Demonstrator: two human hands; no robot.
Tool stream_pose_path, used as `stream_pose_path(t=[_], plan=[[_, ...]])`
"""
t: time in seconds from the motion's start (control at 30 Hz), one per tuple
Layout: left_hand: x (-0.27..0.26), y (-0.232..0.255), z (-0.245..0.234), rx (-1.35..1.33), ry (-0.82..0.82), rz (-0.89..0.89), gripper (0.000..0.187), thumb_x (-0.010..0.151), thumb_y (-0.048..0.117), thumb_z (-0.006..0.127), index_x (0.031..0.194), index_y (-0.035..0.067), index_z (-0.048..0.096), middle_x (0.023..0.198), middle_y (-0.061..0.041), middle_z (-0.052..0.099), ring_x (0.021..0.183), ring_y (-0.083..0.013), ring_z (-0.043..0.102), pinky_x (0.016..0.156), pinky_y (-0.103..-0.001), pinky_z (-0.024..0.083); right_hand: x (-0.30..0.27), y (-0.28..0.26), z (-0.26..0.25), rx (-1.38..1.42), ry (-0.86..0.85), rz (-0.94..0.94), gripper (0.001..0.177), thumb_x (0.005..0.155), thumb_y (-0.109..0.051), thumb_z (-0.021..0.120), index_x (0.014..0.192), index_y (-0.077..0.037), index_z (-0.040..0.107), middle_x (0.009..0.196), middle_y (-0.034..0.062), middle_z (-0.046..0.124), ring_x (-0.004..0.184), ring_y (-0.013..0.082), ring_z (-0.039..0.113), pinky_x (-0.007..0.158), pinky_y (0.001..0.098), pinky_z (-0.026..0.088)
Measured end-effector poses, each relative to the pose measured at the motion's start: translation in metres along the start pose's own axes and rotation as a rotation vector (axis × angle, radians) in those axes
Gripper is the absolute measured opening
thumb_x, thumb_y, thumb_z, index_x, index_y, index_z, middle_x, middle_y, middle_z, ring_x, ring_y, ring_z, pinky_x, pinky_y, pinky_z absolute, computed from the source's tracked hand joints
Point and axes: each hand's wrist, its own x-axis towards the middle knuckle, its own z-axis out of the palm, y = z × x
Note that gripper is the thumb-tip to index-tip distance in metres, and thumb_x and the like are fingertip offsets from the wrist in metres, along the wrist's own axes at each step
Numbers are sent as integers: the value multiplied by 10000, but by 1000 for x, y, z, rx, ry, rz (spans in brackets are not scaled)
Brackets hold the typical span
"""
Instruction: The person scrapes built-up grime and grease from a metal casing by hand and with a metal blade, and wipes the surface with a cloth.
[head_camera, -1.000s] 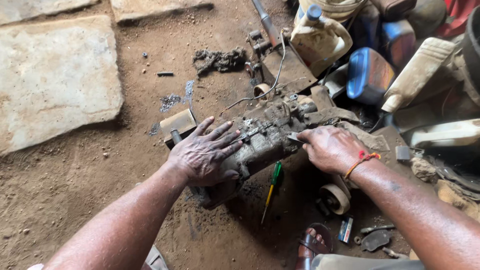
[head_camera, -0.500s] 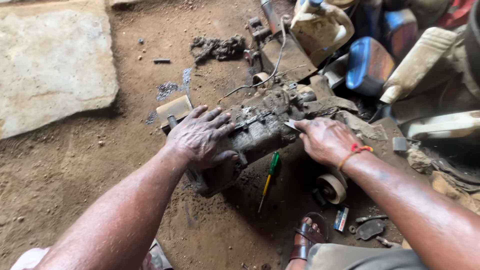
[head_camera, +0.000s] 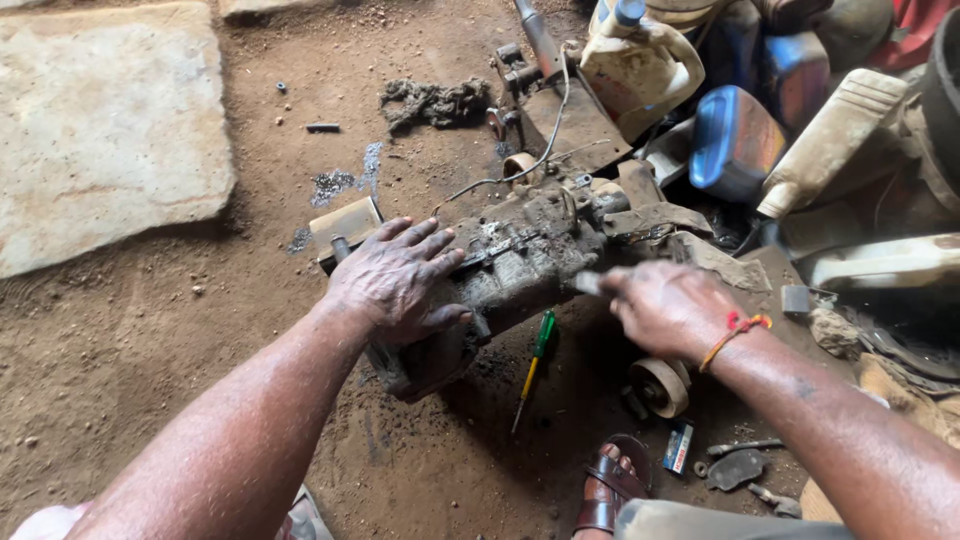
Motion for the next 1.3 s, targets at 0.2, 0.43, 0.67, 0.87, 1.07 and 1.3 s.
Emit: stream_pose_path(t=[0.2,0.43,0.67,0.87,1.07,1.3], plan=[[1,0,-1,5,-1,-3,891,857,758,525,1499,148,434,1595,-112,360,1505,-289,253,1229,-465,167,10,10,19,50,131,-59,388,949,-337,542,1313,-273,662,1180,141,700,1126,336,671,1006,490,520],[1,-2,2,7,25,11,890,857,754,524,1495,140,447,1584,-124,375,1500,-293,264,1230,-468,171,16,6,21,49,191,-95,381,941,-308,553,1303,-265,664,1132,167,696,1055,378,679,933,518,540],[-1,-1,0,-14,-9,-9,902,845,754,547,1501,144,445,1594,-117,373,1507,-284,258,1232,-464,173,20,0,28,68,276,-121,366,947,-296,560,1287,-230,679,1079,183,719,1034,380,687,916,514,549],[0,1,1,-16,8,6,901,838,768,533,1494,157,435,1593,-112,360,1505,-287,236,1226,-461,154,25,-4,26,72,278,-161,348,922,-285,577,1241,-222,702,1072,167,727,1008,379,694,892,517,556],[-2,1,-1,13,-33,-12,894,870,763,498,1520,156,408,1608,-107,334,1521,-274,223,1236,-460,145,32,-6,24,62,262,-122,361,963,-286,547,1291,-224,682,1098,171,725,1032,363,702,943,489,553],[-2,0,-3,-7,-64,-30,909,855,763,510,1526,161,396,1618,-111,315,1521,-270,212,1236,-453,138,31,13,9,178,230,-21,410,930,-326,582,1323,-255,670,1179,157,719,1120,357,671,1011,487,512]])
